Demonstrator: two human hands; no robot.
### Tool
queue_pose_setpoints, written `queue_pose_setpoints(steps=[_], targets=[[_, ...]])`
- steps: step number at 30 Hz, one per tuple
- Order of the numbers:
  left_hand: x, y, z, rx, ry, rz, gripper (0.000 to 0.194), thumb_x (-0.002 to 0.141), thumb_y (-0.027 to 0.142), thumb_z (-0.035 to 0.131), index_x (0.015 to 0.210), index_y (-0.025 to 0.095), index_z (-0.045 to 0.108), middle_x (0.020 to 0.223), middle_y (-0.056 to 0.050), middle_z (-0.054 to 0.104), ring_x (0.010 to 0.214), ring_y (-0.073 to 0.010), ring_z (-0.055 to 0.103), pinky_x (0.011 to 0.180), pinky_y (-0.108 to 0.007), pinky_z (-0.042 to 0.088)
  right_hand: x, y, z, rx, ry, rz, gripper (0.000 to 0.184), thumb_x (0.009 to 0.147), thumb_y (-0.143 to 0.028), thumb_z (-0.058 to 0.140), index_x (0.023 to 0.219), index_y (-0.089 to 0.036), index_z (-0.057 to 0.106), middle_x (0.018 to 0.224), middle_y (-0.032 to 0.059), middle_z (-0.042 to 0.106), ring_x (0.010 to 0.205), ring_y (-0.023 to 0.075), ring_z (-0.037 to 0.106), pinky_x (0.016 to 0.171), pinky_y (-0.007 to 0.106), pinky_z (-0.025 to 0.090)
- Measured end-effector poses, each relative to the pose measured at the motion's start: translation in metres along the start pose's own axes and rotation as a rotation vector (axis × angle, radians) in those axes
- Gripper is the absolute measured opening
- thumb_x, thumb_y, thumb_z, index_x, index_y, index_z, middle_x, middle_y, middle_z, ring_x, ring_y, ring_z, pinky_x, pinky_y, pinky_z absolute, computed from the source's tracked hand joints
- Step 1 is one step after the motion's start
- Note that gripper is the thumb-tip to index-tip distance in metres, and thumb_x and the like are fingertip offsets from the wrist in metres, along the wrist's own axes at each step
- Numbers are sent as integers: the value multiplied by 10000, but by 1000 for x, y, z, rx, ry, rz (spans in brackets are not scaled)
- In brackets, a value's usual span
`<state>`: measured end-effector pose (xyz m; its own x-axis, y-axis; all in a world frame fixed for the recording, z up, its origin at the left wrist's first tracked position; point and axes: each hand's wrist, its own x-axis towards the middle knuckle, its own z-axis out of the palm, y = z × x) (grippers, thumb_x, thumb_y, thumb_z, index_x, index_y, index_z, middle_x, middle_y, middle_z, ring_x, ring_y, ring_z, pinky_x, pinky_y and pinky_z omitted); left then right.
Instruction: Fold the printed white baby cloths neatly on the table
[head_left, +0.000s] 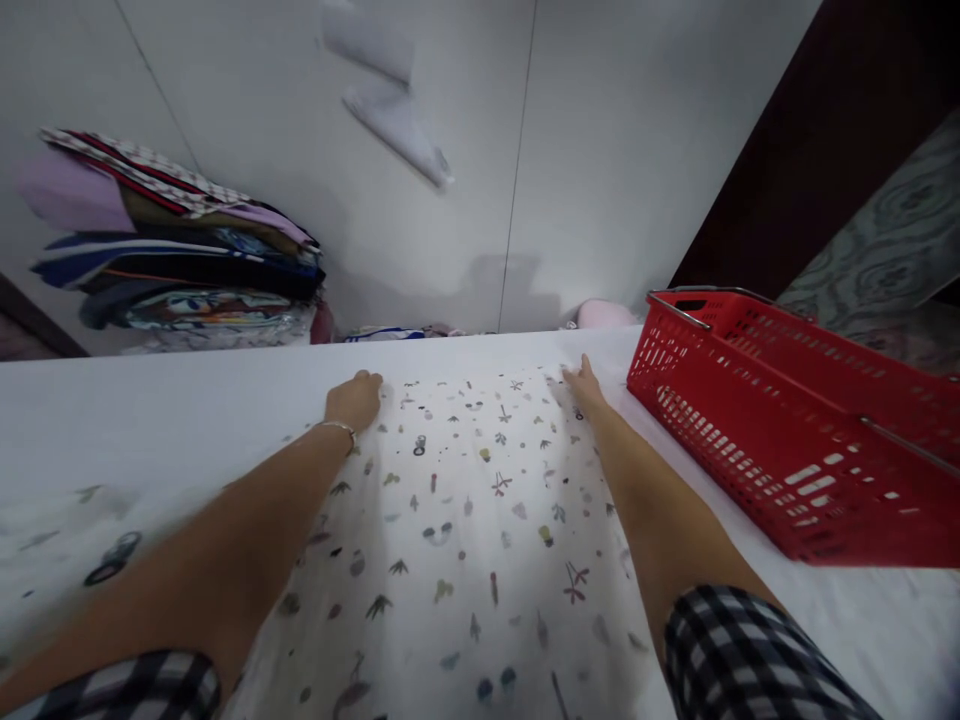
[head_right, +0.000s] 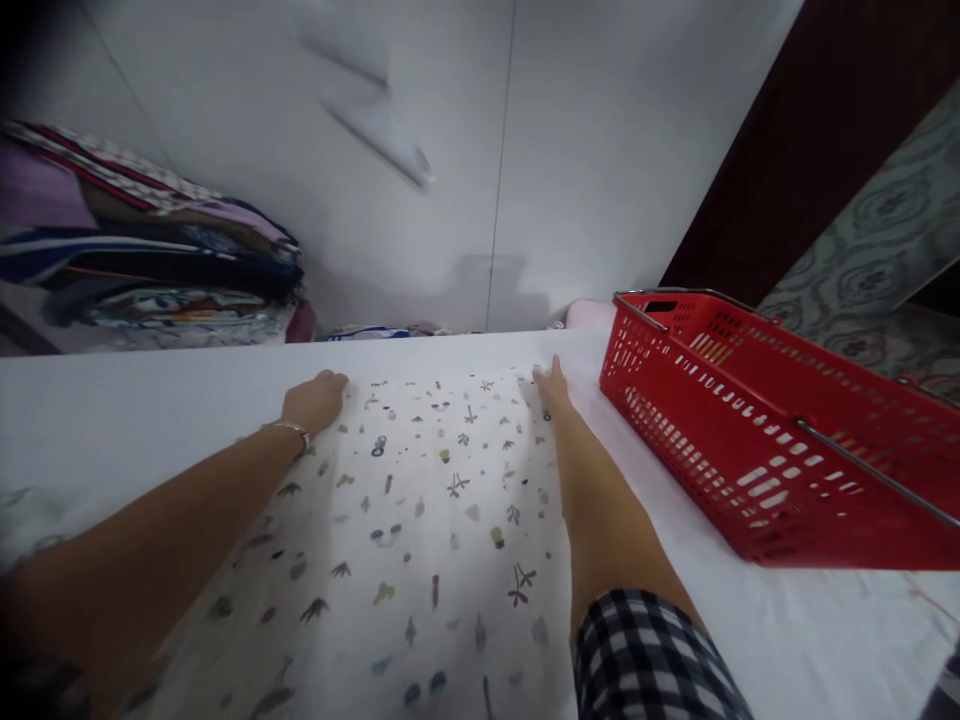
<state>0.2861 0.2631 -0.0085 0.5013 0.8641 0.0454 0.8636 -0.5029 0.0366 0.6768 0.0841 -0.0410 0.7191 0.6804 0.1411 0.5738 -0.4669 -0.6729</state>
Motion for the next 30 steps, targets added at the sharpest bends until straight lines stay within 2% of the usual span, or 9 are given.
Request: queue_pose_setpoints(steps=[2,5,9,12,16,19,22,27,30], targets=[[-2,0,-1,1,-10,-23,395,874,161,287,1105,137,606,1177,-200,577,958,-294,630,766,-387,482,-5,5,-4,107,64,38,651,877,-437,431,1463,-202,273,1366,115,505,1246,203,491,949,311,458],[-9,-1,-10,-64,27,-42,422,904,265,311,1220,131,555,1249,-194,552,1086,-308,574,855,-409,465,-24,21,-24,208,118,35,493,886,-408,418,1336,-215,478,1343,91,534,1208,194,526,966,321,461],[-37,0,-27,-87,175,165,425,902,329,348,1226,148,553,1286,-152,549,1177,-305,508,983,-450,397,-82,62,-77,190,115,32,354,813,-360,501,1079,-178,650,1146,101,665,1072,231,615,961,370,465],[-89,14,-36,-207,148,382,369,896,369,390,1141,204,611,1251,-97,591,1152,-274,528,996,-422,405,-143,98,-122,91,107,47,263,757,-326,533,919,-196,694,1007,96,711,977,248,650,914,360,482],[-199,50,-38,-363,-64,662,330,908,417,395,1122,289,612,1213,-45,618,1105,-238,558,944,-406,456,-219,122,-162,-82,32,188,235,758,-319,508,845,-236,709,745,49,712,741,235,670,694,331,516],[-277,76,-32,-419,-173,867,310,887,387,453,1159,320,587,1226,-46,603,1108,-233,554,932,-401,468,-256,111,-171,-145,-53,228,213,765,-274,498,764,-232,706,597,19,654,663,213,649,629,294,483],[-321,93,-23,-401,-205,903,361,831,309,539,1191,295,565,1262,-73,570,1129,-257,534,950,-427,452,-272,85,-167,-51,-133,308,167,748,-200,535,655,-211,673,573,9,634,698,190,646,656,252,467],[-338,107,-15,-328,-168,763,371,814,189,514,1180,225,559,1285,-90,534,1160,-256,497,974,-428,409,-276,53,-155,135,-239,504,90,773,-183,581,732,-144,651,541,28,620,541,163,622,582,250,494],[-342,112,-13,-294,-137,725,393,808,110,460,1176,202,561,1255,-90,543,1156,-239,485,971,-405,393,-278,45,-153,270,-311,579,177,852,-262,545,812,-107,621,618,85,659,539,180,643,567,284,537]])
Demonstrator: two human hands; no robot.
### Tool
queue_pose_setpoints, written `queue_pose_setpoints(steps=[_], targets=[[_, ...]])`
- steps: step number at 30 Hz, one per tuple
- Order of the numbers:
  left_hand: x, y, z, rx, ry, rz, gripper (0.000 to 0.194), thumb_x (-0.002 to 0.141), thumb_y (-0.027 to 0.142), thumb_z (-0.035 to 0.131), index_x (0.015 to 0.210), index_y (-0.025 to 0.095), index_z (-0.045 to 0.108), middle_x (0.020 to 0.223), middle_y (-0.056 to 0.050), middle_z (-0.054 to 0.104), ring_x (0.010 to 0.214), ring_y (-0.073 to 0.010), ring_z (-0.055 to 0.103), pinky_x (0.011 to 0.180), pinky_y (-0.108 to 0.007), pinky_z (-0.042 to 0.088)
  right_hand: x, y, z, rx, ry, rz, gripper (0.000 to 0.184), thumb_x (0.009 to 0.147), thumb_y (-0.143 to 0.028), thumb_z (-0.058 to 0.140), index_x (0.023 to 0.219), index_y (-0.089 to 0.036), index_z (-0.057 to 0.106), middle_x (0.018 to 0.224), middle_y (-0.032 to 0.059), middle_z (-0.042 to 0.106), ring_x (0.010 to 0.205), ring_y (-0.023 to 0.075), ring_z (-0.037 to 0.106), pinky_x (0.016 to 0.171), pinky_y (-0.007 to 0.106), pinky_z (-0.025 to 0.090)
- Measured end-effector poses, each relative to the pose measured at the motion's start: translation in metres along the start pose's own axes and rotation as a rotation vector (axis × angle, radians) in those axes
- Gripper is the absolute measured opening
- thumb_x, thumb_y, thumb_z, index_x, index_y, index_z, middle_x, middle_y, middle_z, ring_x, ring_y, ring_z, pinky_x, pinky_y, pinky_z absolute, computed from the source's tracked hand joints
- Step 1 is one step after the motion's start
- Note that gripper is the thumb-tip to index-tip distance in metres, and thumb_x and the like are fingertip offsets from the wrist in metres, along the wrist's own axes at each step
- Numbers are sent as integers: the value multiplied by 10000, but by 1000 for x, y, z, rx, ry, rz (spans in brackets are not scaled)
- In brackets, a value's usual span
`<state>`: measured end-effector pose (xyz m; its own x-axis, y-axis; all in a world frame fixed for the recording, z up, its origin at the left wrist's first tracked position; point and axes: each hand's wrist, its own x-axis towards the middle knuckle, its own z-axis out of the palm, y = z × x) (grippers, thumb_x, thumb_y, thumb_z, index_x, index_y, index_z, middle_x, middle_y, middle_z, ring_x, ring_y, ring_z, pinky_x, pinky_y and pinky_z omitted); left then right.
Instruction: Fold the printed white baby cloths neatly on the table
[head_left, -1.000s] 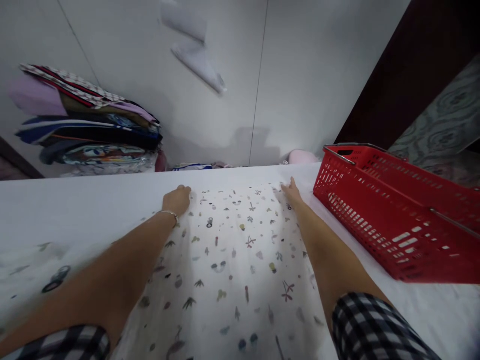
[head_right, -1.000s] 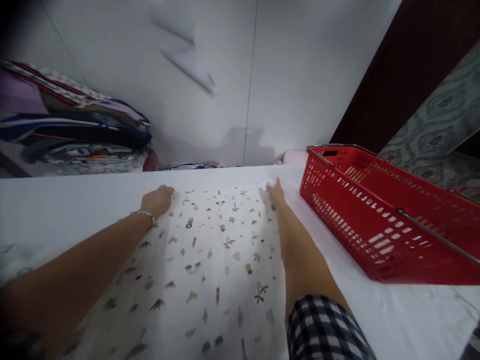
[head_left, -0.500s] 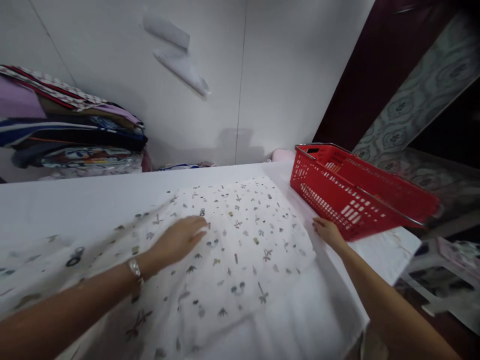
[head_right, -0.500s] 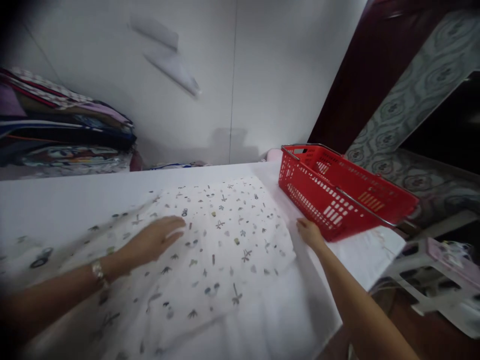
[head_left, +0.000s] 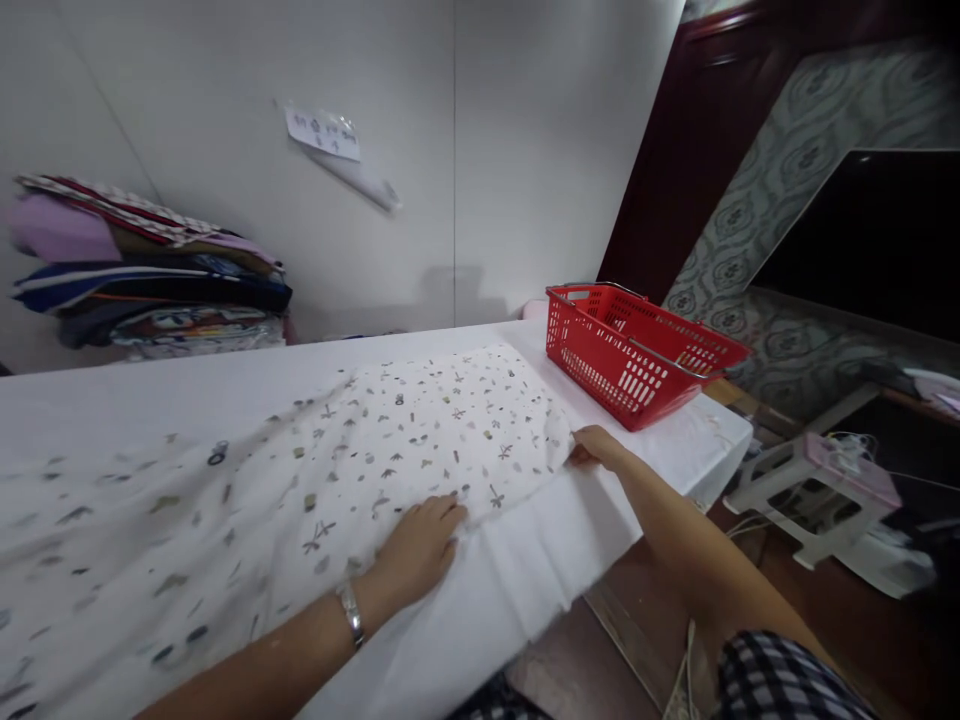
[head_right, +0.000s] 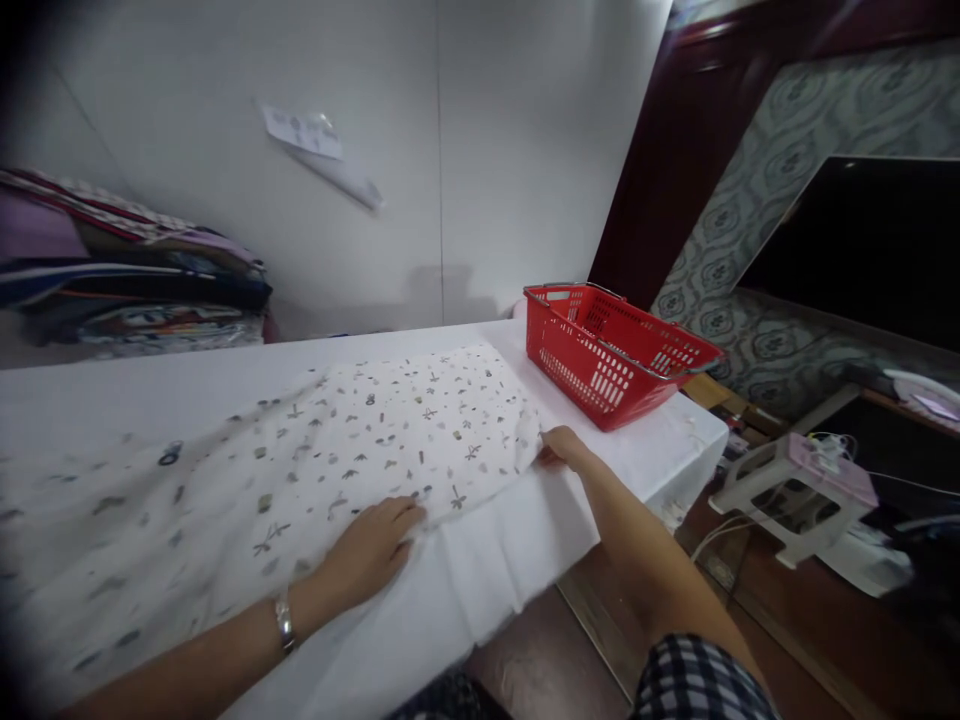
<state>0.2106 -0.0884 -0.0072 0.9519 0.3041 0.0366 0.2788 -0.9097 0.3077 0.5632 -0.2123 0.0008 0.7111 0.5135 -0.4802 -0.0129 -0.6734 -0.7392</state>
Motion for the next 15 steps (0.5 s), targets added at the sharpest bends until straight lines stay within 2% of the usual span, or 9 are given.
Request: queue_pose_setpoints(steps=[4,8,10,13,15], targets=[[-2,5,6,31,19,-42,512,759,-8,383,1197,191,555,1226,-89,552,1134,-219,485,948,-377,387,-5,-5,6,142,-64,9,272,939,-313,434,874,-95,585,687,113,662,620,185,673,622,303,571],[-6,6,11,53,33,-60,581,718,-53,351,1199,199,559,1228,-85,546,1122,-215,483,933,-378,381,-6,-5,18,195,13,-65,250,956,-302,404,1075,-128,537,749,65,651,637,143,660,644,274,573],[-8,5,13,67,37,-63,585,728,-55,344,1212,197,554,1225,-89,548,1112,-219,488,924,-382,384,-4,-3,20,166,74,-109,301,938,-236,421,1227,-165,464,773,39,650,636,129,648,640,268,570],[-10,1,16,67,56,-50,573,751,-54,338,1218,197,556,1209,-87,560,1094,-217,496,924,-379,386,1,3,14,43,153,-166,524,879,-139,458,1385,-204,339,767,14,646,644,129,634,637,261,556],[-11,-3,18,60,77,-37,564,764,-52,335,1211,202,566,1202,-82,567,1092,-214,497,932,-379,385,6,5,5,-86,190,-206,603,822,-99,508,1400,-198,367,756,16,648,680,143,632,660,257,539]])
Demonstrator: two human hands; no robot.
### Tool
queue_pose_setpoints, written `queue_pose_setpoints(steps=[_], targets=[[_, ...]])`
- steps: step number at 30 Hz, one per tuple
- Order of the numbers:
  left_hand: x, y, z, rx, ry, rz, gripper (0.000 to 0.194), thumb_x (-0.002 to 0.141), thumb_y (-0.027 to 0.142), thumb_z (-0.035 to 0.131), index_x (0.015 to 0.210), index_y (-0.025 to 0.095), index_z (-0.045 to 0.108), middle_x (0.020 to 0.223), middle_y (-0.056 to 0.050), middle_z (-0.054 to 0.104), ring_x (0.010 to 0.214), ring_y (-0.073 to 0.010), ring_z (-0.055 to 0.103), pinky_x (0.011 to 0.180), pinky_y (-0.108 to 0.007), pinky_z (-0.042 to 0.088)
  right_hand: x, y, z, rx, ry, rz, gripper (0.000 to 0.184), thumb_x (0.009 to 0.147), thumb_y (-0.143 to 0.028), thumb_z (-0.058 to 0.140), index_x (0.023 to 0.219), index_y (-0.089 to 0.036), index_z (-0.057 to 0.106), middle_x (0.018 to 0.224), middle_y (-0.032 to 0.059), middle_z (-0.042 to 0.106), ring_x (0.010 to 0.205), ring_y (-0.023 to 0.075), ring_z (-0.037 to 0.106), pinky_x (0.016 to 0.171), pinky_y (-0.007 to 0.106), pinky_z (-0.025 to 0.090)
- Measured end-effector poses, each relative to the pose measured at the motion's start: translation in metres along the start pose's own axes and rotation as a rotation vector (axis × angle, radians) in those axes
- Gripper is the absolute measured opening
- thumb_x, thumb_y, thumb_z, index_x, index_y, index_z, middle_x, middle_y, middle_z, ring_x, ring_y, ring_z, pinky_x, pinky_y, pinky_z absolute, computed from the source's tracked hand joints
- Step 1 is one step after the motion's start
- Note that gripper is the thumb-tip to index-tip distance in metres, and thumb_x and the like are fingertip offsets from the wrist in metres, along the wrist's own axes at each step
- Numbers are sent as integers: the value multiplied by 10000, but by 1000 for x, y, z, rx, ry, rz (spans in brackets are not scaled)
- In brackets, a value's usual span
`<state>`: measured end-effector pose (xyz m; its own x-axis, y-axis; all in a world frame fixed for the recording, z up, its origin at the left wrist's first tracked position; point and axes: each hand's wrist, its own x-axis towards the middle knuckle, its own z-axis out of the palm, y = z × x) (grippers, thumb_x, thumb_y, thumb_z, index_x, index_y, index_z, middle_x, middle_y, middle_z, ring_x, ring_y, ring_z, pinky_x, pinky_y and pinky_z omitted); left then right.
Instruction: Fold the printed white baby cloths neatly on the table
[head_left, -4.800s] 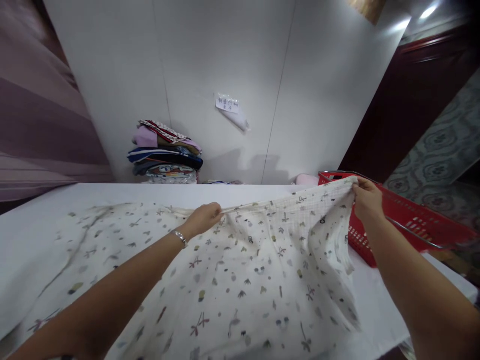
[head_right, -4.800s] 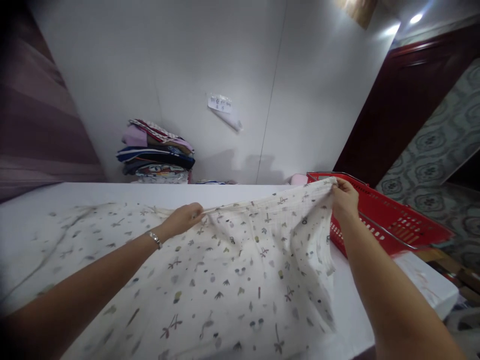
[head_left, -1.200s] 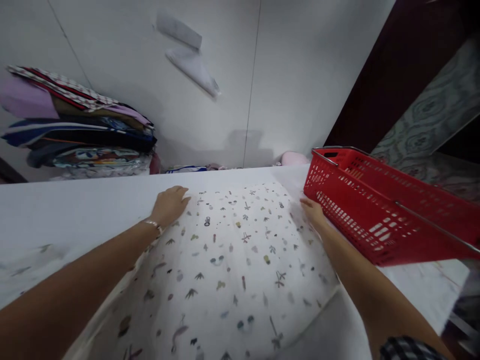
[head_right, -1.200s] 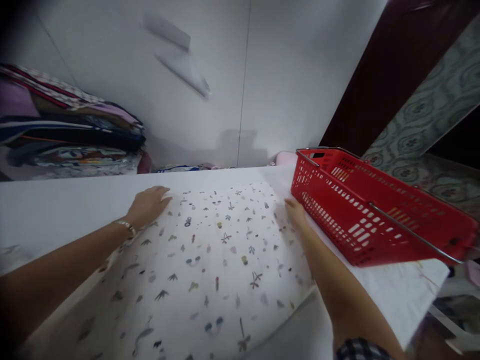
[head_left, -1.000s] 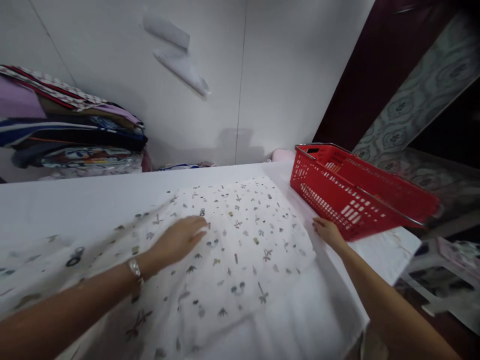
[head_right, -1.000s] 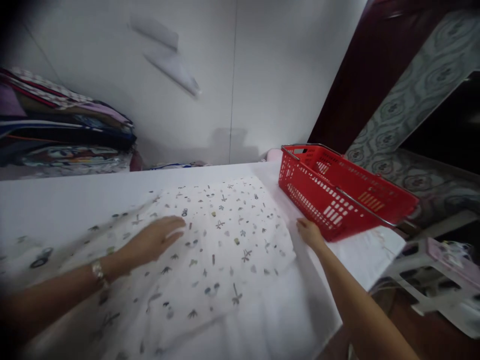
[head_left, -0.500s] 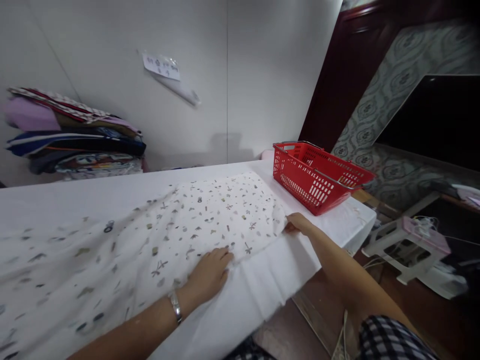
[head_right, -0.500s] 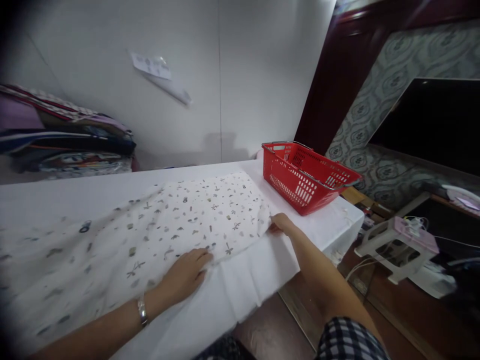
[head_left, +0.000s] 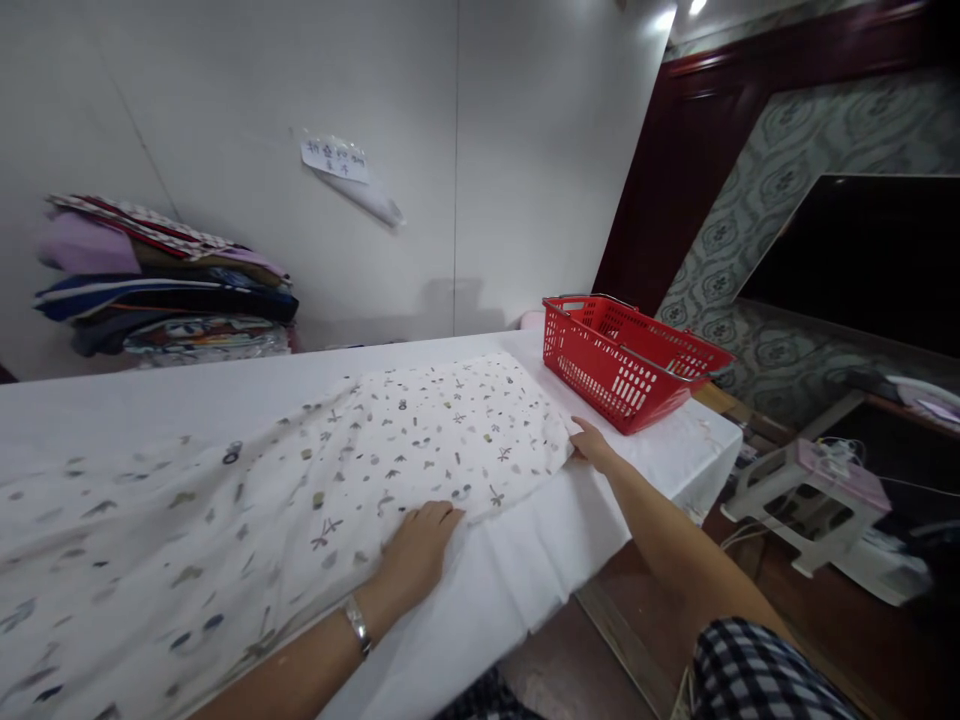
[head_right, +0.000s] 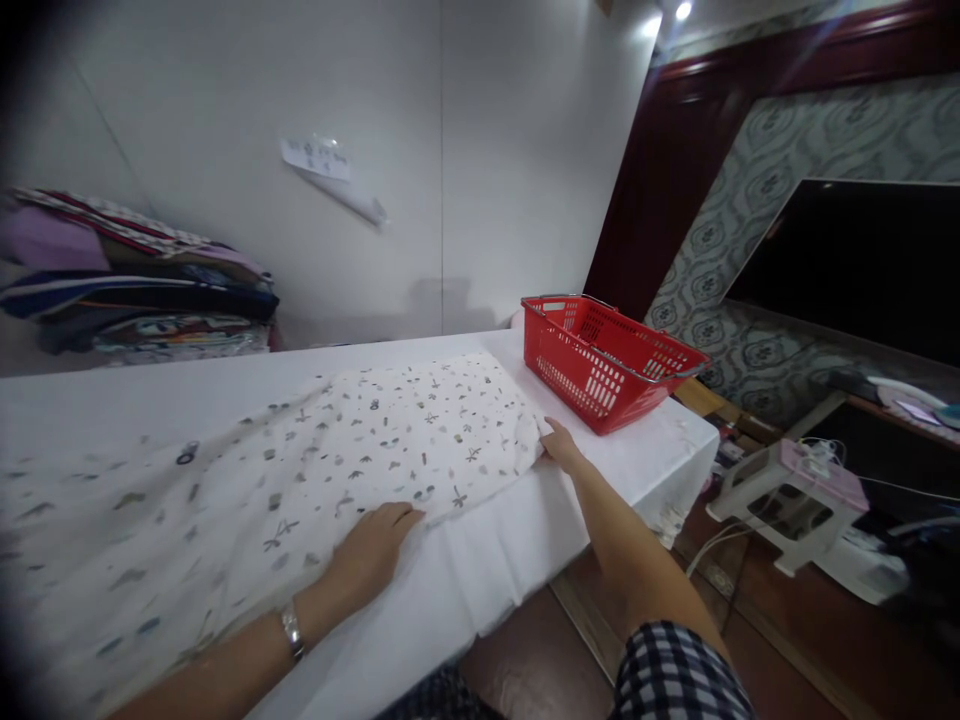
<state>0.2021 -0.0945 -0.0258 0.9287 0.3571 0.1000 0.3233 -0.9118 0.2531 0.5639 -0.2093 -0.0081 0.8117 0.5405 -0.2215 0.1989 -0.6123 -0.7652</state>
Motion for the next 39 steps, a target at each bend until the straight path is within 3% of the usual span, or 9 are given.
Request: queue_pose_setpoints(steps=[4,7,12,17,22,26,29,33,39], targets=[[0,-4,5,-17,44,24,570,755,-60,339,1202,200,578,1180,-76,581,1097,-216,495,935,-386,388,20,-1,-12,-261,19,-127,517,735,-66,584,1235,-194,599,867,50,681,878,187,626,769,248,489],[-1,-5,5,-31,62,31,575,747,-61,332,1188,203,590,1169,-69,589,1083,-214,499,921,-389,398,36,-8,-13,-404,-34,-207,429,741,-83,581,1145,-197,670,925,55,696,938,200,625,794,242,467],[-3,-6,3,-37,49,26,586,735,-58,336,1185,212,597,1183,-61,590,1072,-207,502,930,-396,400,50,-21,-12,-563,-181,-277,379,721,-80,575,1053,-199,713,914,32,715,879,176,640,757,211,462],[-4,-6,1,-46,36,17,607,704,-67,355,1178,219,605,1184,-56,592,1095,-207,501,950,-398,388,49,-25,-27,-643,-285,-231,310,661,-73,599,921,-177,733,791,20,709,714,145,640,634,187,452],[-4,-8,3,-34,44,21,608,711,-65,349,1185,221,602,1189,-56,594,1100,-215,500,945,-406,387,41,-24,-33,-600,-404,-120,424,655,-55,579,1041,-202,678,618,-36,651,488,90,578,478,159,391],[-3,-9,1,-47,42,24,613,690,-64,360,1177,215,608,1180,-58,601,1098,-216,504,947,-404,392,39,-25,-31,-506,-468,-62,327,644,-50,598,932,-189,668,546,-50,610,441,91,564,410,151,331],[-2,-8,-1,-56,37,23,598,705,-51,360,1175,219,612,1184,-57,604,1101,-216,504,954,-404,390,40,-21,-36,-418,-436,-32,210,669,-118,661,869,-169,622,556,-44,609,431,80,551,398,145,317],[-3,-7,-2,-55,36,11,599,708,-56,348,1172,215,613,1195,-56,601,1110,-216,504,964,-405,380,37,-7,-51,-303,-373,16,255,707,-251,712,903,-175,567,598,-42,620,429,65,538,403,142,335],[-3,-7,-2,-56,37,16,594,706,-56,356,1172,210,610,1196,-57,599,1111,-218,505,958,-402,383,32,4,-56,-252,-406,69,281,711,-194,690,972,-167,592,510,-39,606,385,94,528,376,160,305]])
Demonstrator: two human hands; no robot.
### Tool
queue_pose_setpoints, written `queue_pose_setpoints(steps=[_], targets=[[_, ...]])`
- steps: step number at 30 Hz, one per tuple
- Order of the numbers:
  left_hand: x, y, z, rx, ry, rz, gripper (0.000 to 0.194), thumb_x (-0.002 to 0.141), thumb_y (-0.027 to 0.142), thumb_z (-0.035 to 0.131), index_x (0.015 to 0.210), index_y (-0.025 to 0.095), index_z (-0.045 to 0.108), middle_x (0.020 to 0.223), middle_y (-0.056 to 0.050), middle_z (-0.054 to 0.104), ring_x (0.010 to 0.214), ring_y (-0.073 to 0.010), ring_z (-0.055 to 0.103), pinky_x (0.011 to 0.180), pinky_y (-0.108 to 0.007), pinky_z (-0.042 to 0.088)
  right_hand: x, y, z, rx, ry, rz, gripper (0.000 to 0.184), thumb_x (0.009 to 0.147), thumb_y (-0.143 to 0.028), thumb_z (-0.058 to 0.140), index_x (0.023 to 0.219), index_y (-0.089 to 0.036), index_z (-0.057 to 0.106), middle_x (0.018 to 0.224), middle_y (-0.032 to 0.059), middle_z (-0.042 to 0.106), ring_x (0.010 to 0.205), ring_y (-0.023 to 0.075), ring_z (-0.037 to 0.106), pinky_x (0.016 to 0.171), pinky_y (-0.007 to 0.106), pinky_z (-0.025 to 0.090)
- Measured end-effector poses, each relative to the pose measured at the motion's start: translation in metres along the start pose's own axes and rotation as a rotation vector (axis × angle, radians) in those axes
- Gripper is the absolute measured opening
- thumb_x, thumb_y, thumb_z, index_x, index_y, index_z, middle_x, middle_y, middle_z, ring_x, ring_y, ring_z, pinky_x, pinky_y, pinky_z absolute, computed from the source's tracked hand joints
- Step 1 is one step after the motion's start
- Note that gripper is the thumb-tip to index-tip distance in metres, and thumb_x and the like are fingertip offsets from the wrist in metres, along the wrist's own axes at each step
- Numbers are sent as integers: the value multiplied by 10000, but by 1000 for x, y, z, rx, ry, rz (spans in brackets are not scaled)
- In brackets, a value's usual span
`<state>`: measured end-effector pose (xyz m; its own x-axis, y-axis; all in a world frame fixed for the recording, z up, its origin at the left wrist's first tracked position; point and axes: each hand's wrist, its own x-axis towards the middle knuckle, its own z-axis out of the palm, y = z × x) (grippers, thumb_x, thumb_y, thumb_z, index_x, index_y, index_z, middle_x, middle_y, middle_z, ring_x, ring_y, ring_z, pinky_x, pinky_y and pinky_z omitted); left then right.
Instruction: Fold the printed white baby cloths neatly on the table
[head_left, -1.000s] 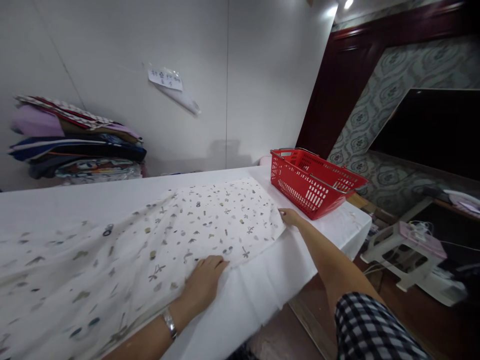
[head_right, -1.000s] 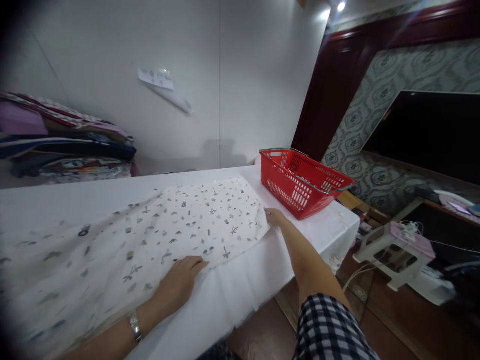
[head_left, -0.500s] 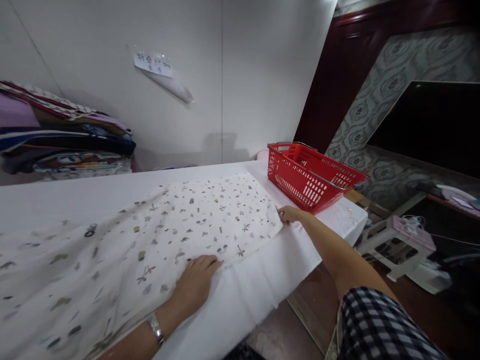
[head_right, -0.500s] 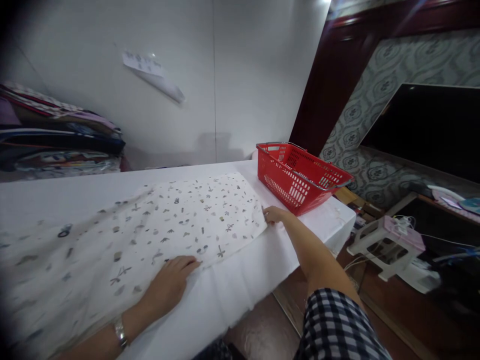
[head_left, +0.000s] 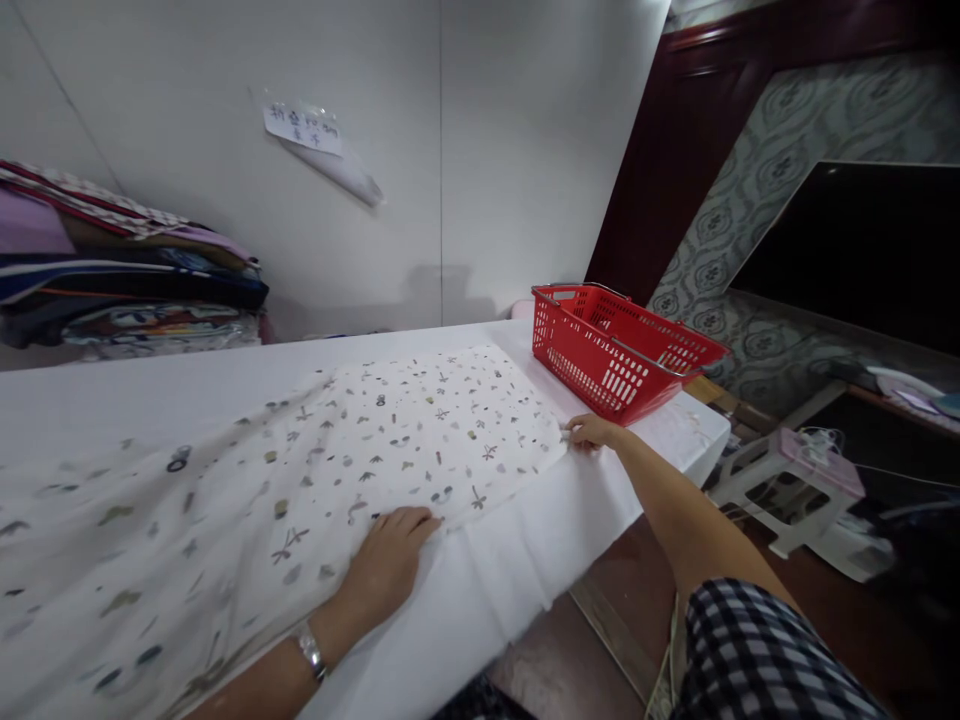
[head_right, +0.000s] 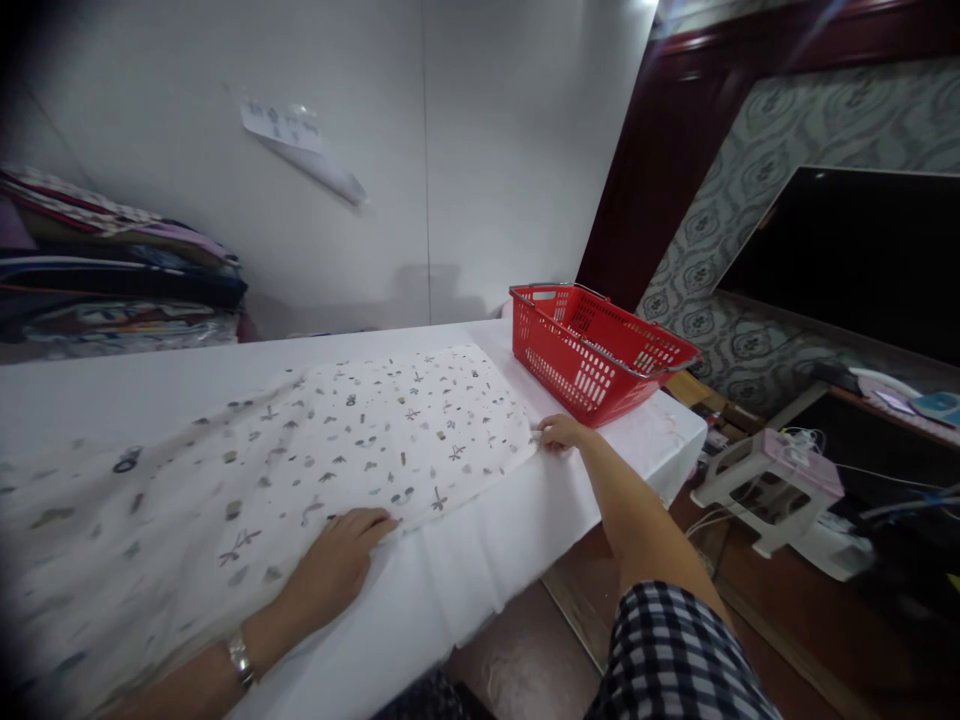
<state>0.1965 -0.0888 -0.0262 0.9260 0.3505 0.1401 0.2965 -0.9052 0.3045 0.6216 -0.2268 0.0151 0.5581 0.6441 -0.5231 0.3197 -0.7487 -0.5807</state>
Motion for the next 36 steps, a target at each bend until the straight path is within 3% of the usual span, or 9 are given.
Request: queue_pose_setpoints(steps=[3,7,16,21,24,31,36], targets=[[1,0,0,4,4,0,588,716,-52,351,1171,215,610,1189,-52,603,1100,-213,507,953,-398,389,0,-8,4,19,-55,10,359,710,-154,672,1055,-172,575,489,-38,605,390,103,538,379,157,294],[0,-1,1,12,-2,-5,594,718,-52,346,1179,215,608,1194,-54,602,1106,-215,505,957,-404,388,-3,-16,6,43,-59,20,213,697,-129,655,891,-158,572,482,-33,596,380,99,533,380,158,294],[0,-1,0,-1,10,-3,584,703,-41,363,1165,213,614,1191,-56,602,1104,-211,514,959,-397,391,-16,17,-3,156,-23,62,183,739,-136,594,888,-177,496,513,-28,600,379,91,516,362,155,268],[0,-1,0,-1,22,-6,584,698,-38,365,1151,223,624,1180,-52,609,1097,-210,522,953,-391,394,-16,10,1,190,-64,62,235,776,-214,623,986,-180,522,519,-21,613,376,98,516,371,159,304],[1,-3,1,-2,33,0,577,698,-30,371,1146,227,627,1170,-46,614,1092,-213,525,951,-394,397,-15,5,4,225,-69,44,177,795,-259,640,897,-175,522,499,-34,585,370,83,496,373,158,309],[0,0,-2,5,20,-3,569,715,-34,361,1149,221,626,1179,-51,612,1094,-209,523,952,-385,397,-22,28,-1,281,-15,33,153,807,-196,601,809,-192,448,561,-52,595,399,58,505,350,148,258],[0,-2,-1,3,18,-9,568,714,-32,365,1154,216,624,1188,-52,610,1105,-207,525,962,-391,400,-22,28,1,229,27,48,183,827,-329,617,845,-178,516,568,-25,620,396,70,513,353,161,278]])
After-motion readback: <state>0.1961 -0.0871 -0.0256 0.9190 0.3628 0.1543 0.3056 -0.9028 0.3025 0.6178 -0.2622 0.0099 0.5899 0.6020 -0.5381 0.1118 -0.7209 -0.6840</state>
